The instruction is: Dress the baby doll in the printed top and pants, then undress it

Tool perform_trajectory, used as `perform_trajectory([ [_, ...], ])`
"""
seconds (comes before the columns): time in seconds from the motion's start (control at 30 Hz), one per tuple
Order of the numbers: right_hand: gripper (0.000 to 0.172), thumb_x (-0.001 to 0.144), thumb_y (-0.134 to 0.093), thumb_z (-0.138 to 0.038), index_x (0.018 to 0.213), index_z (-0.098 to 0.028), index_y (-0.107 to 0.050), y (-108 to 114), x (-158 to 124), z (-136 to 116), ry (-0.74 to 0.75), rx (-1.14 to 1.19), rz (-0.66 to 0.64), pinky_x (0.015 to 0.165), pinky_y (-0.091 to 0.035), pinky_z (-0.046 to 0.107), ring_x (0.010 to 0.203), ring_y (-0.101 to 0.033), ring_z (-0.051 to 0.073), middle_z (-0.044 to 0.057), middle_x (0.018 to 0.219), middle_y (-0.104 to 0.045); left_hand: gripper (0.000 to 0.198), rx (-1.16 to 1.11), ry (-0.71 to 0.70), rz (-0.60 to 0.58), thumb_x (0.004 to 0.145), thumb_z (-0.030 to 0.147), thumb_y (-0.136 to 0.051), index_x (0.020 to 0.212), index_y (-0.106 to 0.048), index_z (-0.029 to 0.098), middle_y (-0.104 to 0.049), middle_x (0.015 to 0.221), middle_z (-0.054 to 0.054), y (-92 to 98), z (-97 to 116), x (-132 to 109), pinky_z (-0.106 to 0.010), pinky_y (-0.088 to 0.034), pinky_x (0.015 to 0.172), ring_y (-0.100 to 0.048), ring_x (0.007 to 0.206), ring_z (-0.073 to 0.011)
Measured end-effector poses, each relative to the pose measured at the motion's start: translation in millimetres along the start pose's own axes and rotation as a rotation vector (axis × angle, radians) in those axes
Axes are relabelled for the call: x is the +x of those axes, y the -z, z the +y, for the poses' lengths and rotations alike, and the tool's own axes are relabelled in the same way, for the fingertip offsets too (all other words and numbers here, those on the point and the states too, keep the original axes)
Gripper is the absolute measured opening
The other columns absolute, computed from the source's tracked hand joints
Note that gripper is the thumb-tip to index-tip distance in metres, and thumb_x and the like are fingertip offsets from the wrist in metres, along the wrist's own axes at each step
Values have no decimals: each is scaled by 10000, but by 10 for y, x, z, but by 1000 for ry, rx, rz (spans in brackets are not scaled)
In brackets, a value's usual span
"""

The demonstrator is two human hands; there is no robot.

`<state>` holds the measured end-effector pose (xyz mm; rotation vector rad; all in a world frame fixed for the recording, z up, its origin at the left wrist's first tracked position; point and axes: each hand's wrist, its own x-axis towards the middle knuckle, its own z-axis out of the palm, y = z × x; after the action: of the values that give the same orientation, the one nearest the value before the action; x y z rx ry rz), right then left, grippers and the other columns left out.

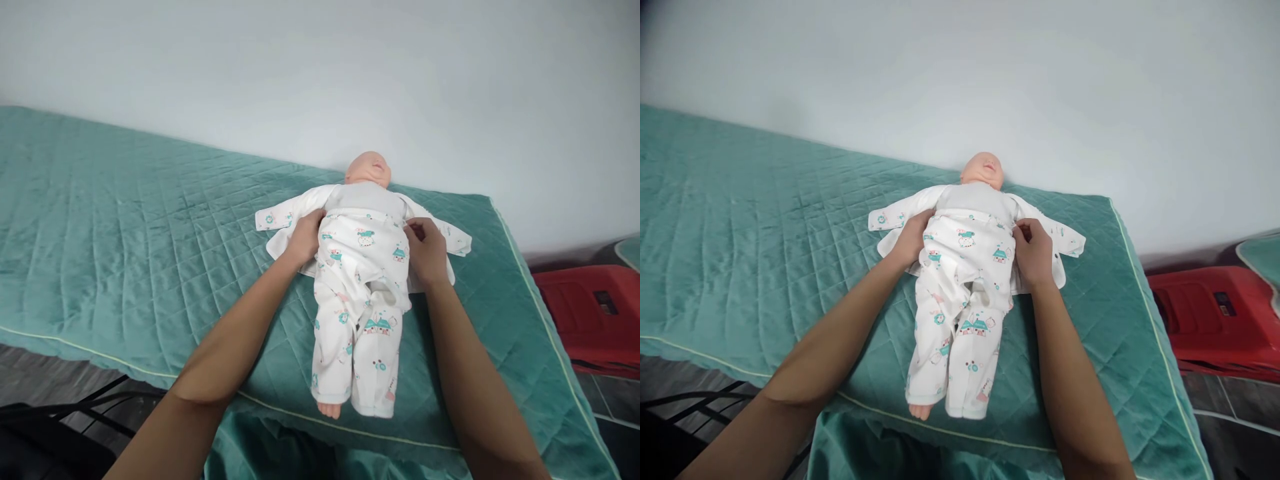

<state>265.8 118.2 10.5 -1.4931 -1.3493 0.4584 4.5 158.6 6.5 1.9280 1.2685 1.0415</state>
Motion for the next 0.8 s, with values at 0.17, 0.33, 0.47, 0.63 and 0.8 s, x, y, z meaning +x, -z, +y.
perform_trajectory([
  [0.17, 82, 839, -660, -321, 872, -246, -652, -15, -46, -175, 169, 127, 5, 801, -523, 348, 877, -612, 181, 13, 901, -652, 198, -34, 85, 182, 825, 239, -545, 959, -680, 182, -731, 951, -50, -11, -2, 7, -344, -524, 872, -653, 903, -213],
  [0.33, 78, 862, -663, -331, 908, -268, -658, -28, -47, -195, 212, 200, -119, 869, -531, 392, 935, -611, 200, 21, 944, -638, 192, -82, -144, 266, 936, 304, -540, 984, -706, 219, -697, 1069, -65, 41, 88, 11, -354, -491, 969, -629, 1032, -198],
  [0.47, 102, 853, -685, -329, 944, -285, -675, -8, -20, -156, 251, 201, -156, 889, -526, 396, 1012, -594, 212, 29, 1023, -621, 251, -79, -307, 114, 979, 380, -517, 1090, -695, 241, -646, 1275, -77, 79, 135, 25, -402, -417, 1106, -569, 1228, -207],
  [0.63, 121, 854, -699, -300, 970, -292, -664, 13, 13, -151, 290, 211, -254, 873, -500, 367, 1029, -574, 201, 25, 1068, -580, 264, -151, -335, -27, 968, 433, -540, 1084, -670, 235, -607, 1358, -91, 90, 146, 54, -421, -379, 1143, -527, 1306, -222],
  [0.8, 157, 866, -699, -364, 953, -277, -600, 38, 53, -169, 324, 137, -363, 872, -465, 359, 996, -530, 193, 23, 1044, -519, 221, -250, -276, -142, 926, 420, -608, 998, -630, 211, -566, 1410, -110, 131, 160, 64, -416, -359, 1153, -501, 1341, -238],
])
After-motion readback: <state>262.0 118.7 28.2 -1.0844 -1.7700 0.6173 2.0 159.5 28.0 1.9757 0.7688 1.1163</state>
